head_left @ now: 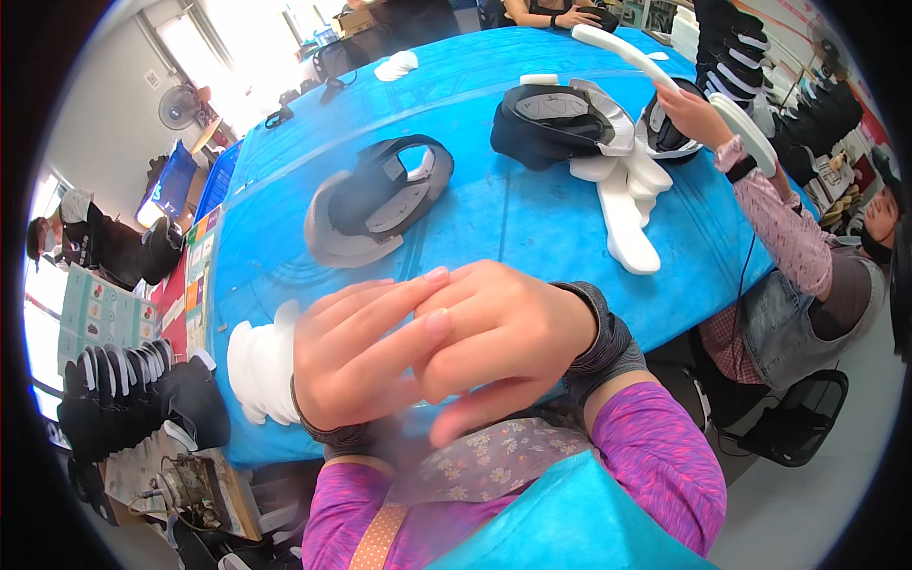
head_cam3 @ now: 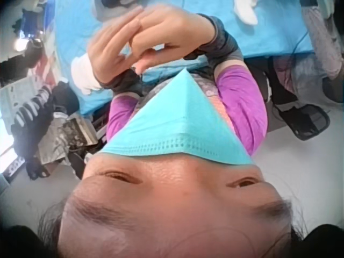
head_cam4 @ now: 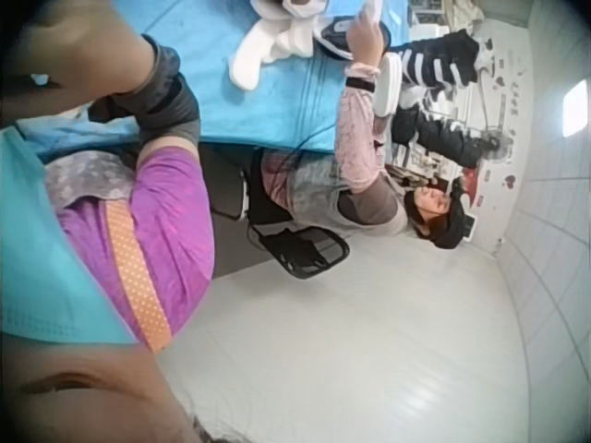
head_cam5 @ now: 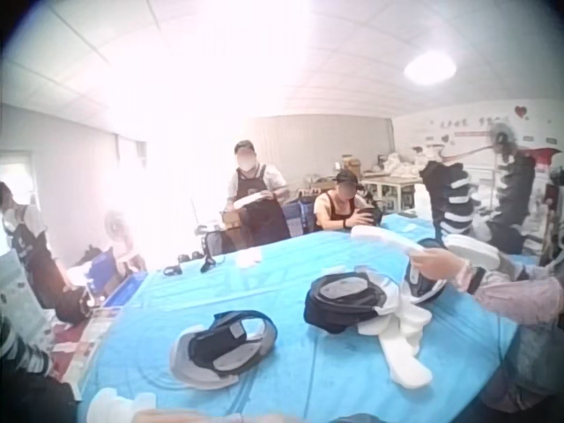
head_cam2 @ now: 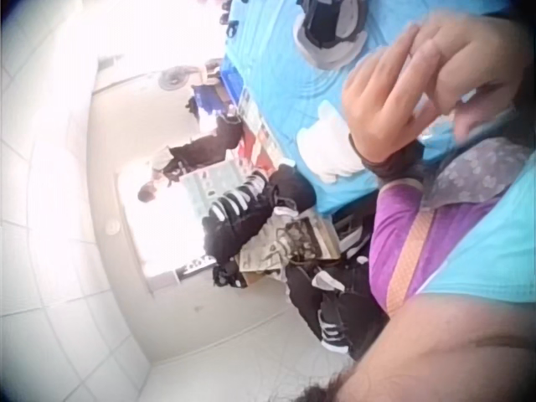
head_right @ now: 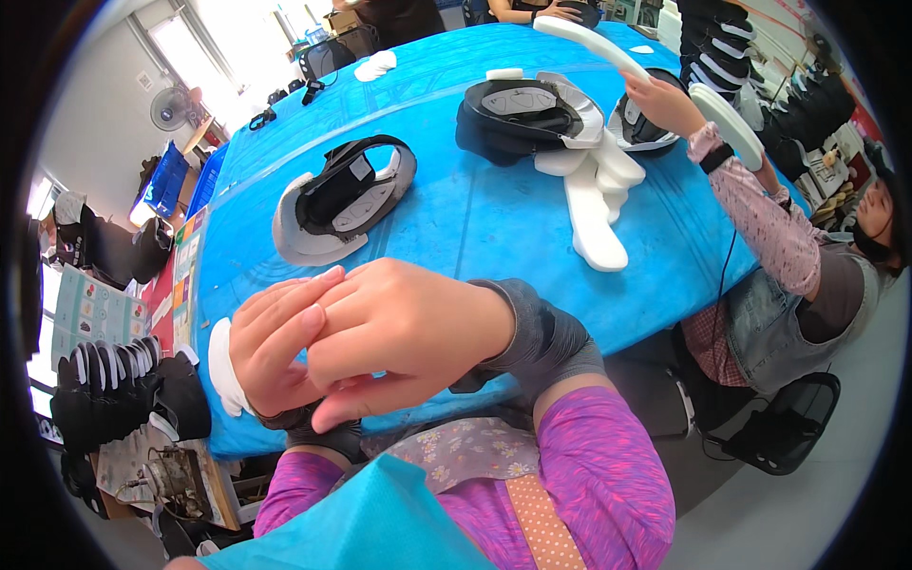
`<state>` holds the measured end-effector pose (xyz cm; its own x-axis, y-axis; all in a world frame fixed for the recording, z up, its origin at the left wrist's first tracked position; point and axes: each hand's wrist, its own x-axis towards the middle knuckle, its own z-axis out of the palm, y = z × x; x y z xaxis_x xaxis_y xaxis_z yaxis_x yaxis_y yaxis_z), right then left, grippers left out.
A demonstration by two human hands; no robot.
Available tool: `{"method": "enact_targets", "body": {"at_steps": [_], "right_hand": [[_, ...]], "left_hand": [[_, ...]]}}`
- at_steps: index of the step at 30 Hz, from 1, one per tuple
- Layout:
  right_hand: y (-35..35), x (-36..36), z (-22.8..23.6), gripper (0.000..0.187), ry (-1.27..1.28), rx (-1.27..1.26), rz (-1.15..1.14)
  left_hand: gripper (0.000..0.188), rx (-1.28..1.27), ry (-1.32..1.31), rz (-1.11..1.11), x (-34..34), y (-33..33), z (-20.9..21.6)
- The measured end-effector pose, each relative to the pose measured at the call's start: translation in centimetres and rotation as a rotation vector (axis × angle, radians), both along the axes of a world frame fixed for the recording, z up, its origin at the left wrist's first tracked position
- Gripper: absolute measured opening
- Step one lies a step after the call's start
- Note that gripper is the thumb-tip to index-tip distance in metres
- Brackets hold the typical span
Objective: Assembling internal foam and lining components into a hard-shell protective helmet.
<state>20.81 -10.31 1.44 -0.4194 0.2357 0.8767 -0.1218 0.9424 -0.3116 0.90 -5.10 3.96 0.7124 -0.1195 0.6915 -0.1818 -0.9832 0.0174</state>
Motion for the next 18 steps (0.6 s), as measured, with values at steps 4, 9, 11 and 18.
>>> {"method": "enact_targets", "body": {"at_steps": [4,9,11,18], "right_hand": [[0.3,-0.6,0.1,0.028,-0.002,0.093,-0.137],[0.4,-0.9,-0.1,0.027,0.001,0.126,-0.180],[0.4,-0.9,-0.2,0.026,0.001,0.117,-0.184],[0.5,-1.1,0.0,0.022,-0.045,0.085,-0.250]], "left_hand": [[0.051,0.017,-0.055,0.076,0.4,-0.1,-0.1],[0.046,0.006,-0.050,0.124,0.4,-0.4,0.1],[0.045,0.000,-0.043,0.129,0.4,-0.5,0.1],[0.053,-0.053,0.001,0.226,-0.4,-1.1,0.1]]}}
